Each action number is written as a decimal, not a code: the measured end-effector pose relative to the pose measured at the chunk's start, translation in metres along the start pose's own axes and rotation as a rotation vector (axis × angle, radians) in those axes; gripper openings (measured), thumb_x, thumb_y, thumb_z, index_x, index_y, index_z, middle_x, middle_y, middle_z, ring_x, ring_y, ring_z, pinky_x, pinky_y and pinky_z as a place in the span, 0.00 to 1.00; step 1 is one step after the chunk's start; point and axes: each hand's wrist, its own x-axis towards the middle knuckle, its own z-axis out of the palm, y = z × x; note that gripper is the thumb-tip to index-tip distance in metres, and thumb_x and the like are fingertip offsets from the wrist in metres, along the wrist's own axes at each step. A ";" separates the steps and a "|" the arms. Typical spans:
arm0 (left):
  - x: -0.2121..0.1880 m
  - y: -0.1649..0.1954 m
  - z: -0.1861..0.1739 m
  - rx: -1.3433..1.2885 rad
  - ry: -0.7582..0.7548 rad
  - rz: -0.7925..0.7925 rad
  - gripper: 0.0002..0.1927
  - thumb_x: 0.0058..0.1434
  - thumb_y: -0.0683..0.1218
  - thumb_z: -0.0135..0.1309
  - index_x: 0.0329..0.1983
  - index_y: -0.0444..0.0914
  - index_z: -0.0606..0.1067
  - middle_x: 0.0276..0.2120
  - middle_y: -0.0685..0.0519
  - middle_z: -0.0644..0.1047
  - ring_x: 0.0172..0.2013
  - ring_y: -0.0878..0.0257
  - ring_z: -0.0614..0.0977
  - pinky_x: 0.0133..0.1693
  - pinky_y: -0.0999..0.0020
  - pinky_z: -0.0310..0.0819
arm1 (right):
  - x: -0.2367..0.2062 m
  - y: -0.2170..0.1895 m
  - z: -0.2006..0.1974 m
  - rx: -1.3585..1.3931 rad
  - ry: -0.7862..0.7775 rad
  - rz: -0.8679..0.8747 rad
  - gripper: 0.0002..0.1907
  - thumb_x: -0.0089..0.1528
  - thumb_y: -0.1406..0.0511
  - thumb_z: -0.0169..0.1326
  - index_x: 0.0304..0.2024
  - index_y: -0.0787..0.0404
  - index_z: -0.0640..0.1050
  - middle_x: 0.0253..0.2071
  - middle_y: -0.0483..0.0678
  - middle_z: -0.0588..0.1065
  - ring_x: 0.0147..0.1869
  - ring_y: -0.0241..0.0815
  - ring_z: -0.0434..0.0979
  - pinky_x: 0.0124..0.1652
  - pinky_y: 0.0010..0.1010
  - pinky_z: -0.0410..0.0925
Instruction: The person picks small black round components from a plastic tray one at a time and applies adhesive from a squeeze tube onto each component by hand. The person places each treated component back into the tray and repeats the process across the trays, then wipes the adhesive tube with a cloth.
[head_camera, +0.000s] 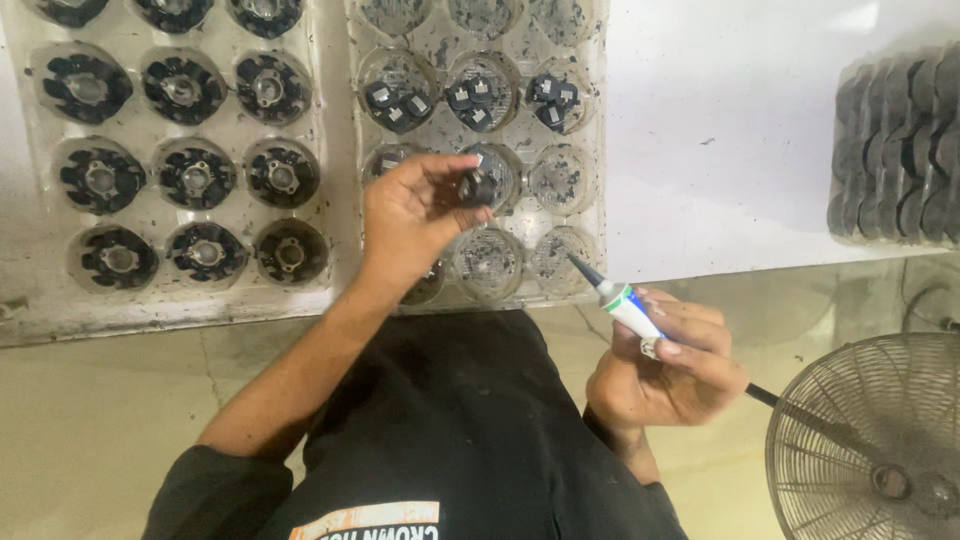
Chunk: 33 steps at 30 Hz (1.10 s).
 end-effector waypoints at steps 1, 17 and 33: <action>0.015 -0.007 -0.004 0.073 0.022 0.003 0.25 0.55 0.32 0.68 0.56 0.35 0.77 0.44 0.52 0.83 0.45 0.66 0.85 0.49 0.72 0.84 | 0.001 0.002 -0.005 -0.008 0.020 0.010 0.19 0.66 0.76 0.63 0.48 0.59 0.65 0.41 0.51 0.73 0.46 0.43 0.77 0.48 0.34 0.80; 0.062 -0.108 0.049 1.400 -0.245 0.179 0.21 0.43 0.51 0.73 0.42 0.47 0.84 0.37 0.47 0.76 0.41 0.47 0.80 0.43 0.54 0.75 | 0.028 0.031 -0.088 -0.016 -0.026 0.071 0.19 0.65 0.75 0.63 0.47 0.60 0.66 0.46 0.51 0.73 0.48 0.43 0.77 0.48 0.32 0.78; -0.024 -0.069 0.107 1.256 0.285 0.404 0.12 0.60 0.48 0.66 0.46 0.44 0.82 0.32 0.52 0.75 0.36 0.53 0.79 0.38 0.58 0.74 | 0.073 0.092 -0.164 0.191 -0.219 0.171 0.18 0.67 0.78 0.61 0.50 0.60 0.67 0.43 0.52 0.74 0.48 0.40 0.75 0.49 0.29 0.73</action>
